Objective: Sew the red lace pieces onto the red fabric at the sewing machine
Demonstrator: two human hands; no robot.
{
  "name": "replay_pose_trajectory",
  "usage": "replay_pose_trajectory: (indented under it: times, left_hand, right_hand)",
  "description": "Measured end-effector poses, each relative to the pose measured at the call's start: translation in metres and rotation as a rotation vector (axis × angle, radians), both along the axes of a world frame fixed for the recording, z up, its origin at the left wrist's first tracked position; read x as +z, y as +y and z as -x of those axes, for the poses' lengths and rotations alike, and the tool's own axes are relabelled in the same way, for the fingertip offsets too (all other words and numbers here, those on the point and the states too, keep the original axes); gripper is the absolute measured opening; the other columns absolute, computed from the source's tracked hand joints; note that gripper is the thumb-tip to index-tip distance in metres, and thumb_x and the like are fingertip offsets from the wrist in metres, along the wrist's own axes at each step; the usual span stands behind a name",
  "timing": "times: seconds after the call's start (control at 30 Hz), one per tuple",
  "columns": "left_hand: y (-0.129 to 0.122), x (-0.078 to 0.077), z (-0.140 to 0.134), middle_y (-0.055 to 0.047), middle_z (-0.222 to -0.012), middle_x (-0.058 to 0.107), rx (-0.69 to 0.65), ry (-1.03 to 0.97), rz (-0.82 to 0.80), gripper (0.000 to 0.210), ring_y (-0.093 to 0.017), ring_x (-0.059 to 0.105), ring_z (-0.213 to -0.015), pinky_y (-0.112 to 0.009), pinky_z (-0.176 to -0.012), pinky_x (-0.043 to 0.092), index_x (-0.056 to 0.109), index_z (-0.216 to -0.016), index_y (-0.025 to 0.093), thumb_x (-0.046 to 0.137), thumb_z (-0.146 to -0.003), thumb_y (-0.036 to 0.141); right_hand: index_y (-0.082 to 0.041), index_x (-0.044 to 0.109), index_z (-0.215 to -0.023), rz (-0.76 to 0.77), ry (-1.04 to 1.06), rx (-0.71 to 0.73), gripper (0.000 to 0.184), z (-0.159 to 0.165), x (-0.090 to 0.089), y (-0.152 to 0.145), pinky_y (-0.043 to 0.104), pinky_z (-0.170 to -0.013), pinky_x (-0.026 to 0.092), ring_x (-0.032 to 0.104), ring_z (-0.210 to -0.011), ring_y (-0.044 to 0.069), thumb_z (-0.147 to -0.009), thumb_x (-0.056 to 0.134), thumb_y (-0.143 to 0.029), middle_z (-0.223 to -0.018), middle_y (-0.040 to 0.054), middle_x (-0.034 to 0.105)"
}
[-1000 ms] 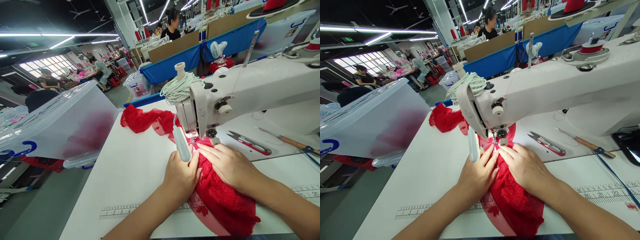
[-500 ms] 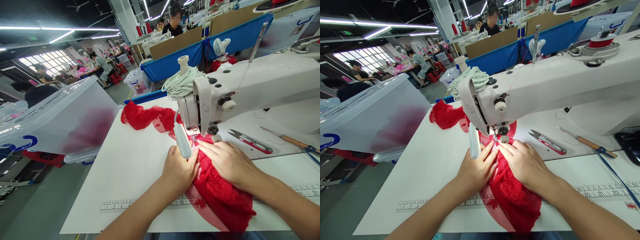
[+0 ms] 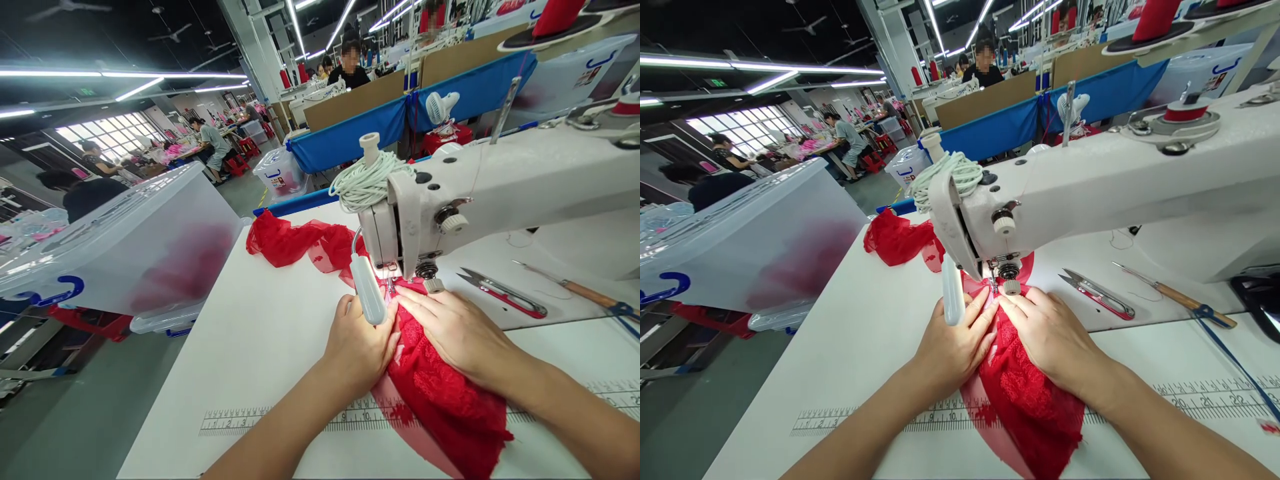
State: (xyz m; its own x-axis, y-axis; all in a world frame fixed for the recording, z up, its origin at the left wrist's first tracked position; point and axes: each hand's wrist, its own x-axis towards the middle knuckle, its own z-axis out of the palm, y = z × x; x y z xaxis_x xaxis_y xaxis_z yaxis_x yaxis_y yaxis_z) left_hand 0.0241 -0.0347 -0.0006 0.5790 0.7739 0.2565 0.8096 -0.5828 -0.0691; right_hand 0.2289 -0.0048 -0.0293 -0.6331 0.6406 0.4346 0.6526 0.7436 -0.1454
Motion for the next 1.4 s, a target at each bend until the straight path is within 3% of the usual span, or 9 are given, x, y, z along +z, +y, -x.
replay_pose_trajectory:
  times: [0.13,0.27,0.43,0.53,0.7,0.83,1.0,1.27,1.4]
  left_hand:
    - [0.001,0.002,0.001,-0.015,-0.112,0.066,0.002,0.017,0.010,0.038,-0.030,0.055,-0.105,-0.052,-0.092,0.042,0.057,-0.130,0.013,0.041,-0.099,0.031]
    - [0.005,0.004,0.001,-0.017,-0.109,0.066,-0.057,-0.022,-0.094,0.035,-0.030,0.057,-0.104,-0.053,-0.093,0.044,0.060,-0.123,0.010,0.040,-0.099,0.026]
    - [0.005,0.007,0.000,-0.008,-0.080,0.060,-0.236,-0.024,-0.051,0.031,-0.019,0.056,-0.072,-0.031,-0.061,0.047,0.063,-0.096,0.013,0.033,-0.098,0.016]
    - [0.001,0.010,0.000,-0.006,-0.077,0.057,-0.188,-0.015,0.056,0.036,-0.019,0.053,-0.065,-0.031,-0.056,0.045,0.061,-0.099,0.014,0.028,-0.102,0.027]
    - [-0.004,0.011,0.000,-0.011,-0.086,0.062,-0.151,-0.002,0.084,0.061,-0.020,0.055,-0.067,-0.034,-0.059,0.049,0.058,-0.121,0.009,0.017,-0.103,0.049]
    - [-0.009,0.010,-0.002,-0.017,-0.100,0.064,-0.138,-0.001,0.001,0.074,-0.024,0.061,-0.078,-0.035,-0.060,0.050,0.064,-0.116,0.009,0.014,-0.099,0.060]
    - [-0.014,0.007,-0.003,-0.018,-0.095,0.067,-0.128,-0.034,-0.081,0.081,-0.028,0.062,-0.082,-0.037,-0.064,0.049,0.067,-0.113,0.010,0.018,-0.093,0.071]
    - [-0.015,-0.002,-0.004,-0.017,-0.100,0.068,-0.086,-0.088,-0.127,0.089,-0.028,0.060,-0.087,-0.040,-0.076,0.047,0.065,-0.120,0.010,0.003,-0.095,0.067]
    - [-0.013,-0.004,-0.002,-0.018,-0.103,0.068,-0.077,-0.039,-0.102,0.087,-0.028,0.059,-0.091,-0.042,-0.082,0.045,0.062,-0.126,0.010,0.007,-0.094,0.069]
  right_hand:
    - [-0.010,0.064,-0.125,0.044,0.038,0.019,0.044,0.001,0.000,0.001,0.040,-0.076,0.057,0.063,-0.091,0.024,-0.089,0.039,-0.008,-0.124,0.0161,0.066]
    - [-0.009,0.064,-0.124,0.001,0.032,0.070,0.041,-0.003,0.001,-0.001,0.041,-0.085,0.056,0.061,-0.101,0.025,-0.094,0.037,-0.011,-0.123,0.0155,0.066]
    - [-0.013,0.066,-0.121,-0.033,0.040,0.092,0.041,-0.010,0.002,-0.008,0.041,-0.082,0.055,0.060,-0.101,0.024,-0.093,0.036,-0.009,-0.123,0.0122,0.067]
    - [-0.014,0.067,-0.120,-0.066,0.039,0.126,0.042,-0.014,0.004,-0.009,0.039,-0.080,0.054,0.061,-0.100,0.023,-0.091,0.036,-0.007,-0.116,0.0112,0.070]
    - [-0.012,0.069,-0.112,-0.168,0.006,0.143,0.036,-0.017,0.010,-0.008,0.037,-0.079,0.052,0.062,-0.099,0.024,-0.091,0.040,-0.010,-0.107,0.0116,0.072]
    - [-0.013,0.069,-0.109,-0.159,0.027,0.141,0.036,-0.016,0.013,-0.008,0.035,-0.074,0.052,0.063,-0.093,0.023,-0.092,0.038,-0.011,-0.101,0.0102,0.073]
    - [-0.012,0.070,-0.105,-0.167,0.063,0.123,0.036,-0.015,0.012,-0.008,0.036,-0.074,0.051,0.063,-0.092,0.023,-0.090,0.037,-0.009,-0.101,0.0094,0.073]
    - [-0.014,0.067,-0.112,-0.105,0.130,0.086,0.045,-0.013,0.000,-0.009,0.037,-0.081,0.050,0.060,-0.102,0.023,-0.082,0.036,-0.001,-0.108,0.0098,0.072]
    - [-0.013,0.068,-0.111,-0.104,0.116,0.082,0.043,-0.012,0.002,-0.006,0.037,-0.079,0.050,0.061,-0.099,0.022,-0.082,0.038,-0.002,-0.108,0.0100,0.072]
